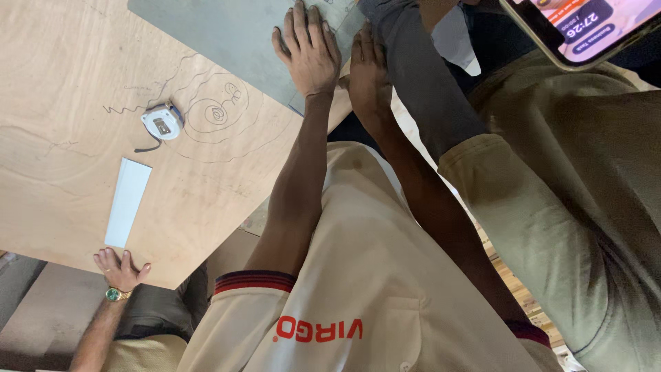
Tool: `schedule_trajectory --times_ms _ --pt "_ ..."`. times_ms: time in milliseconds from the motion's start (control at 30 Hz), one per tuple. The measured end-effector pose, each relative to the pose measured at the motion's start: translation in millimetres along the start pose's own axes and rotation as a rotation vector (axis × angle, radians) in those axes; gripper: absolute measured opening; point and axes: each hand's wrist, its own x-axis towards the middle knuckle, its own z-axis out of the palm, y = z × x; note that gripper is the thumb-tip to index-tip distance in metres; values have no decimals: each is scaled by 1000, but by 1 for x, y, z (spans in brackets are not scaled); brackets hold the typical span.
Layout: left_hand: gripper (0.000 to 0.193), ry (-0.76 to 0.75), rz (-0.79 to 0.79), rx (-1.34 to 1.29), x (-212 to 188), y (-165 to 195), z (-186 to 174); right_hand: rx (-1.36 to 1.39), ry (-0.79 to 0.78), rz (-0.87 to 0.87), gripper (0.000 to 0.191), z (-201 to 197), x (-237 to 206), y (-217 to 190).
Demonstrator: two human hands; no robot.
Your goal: The person holds a long plywood board steady on a workbench while another worker marks lines on it with a pencil and tape measure. The person keeps both hands pressed on the board, repositioning it slightly as the other worker measures and marks, with sandpaper sheets resting on the board surface.
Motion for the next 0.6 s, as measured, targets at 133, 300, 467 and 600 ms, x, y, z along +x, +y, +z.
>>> schedule_trajectory --times_ms 133,300,467,600 --pt "34 20 4 -5 -1 1 0 2 -17 -10 102 1 0 2" --pt "35 30 16 -14 -2 1 1 94 -14 17 95 -1 -2 3" --pt "34 20 22 13 -1 0 3 8 40 -21 101 -2 3 3" --pt "34 17 28 15 -1 1 4 28 24 -21 98 -3 0 4"
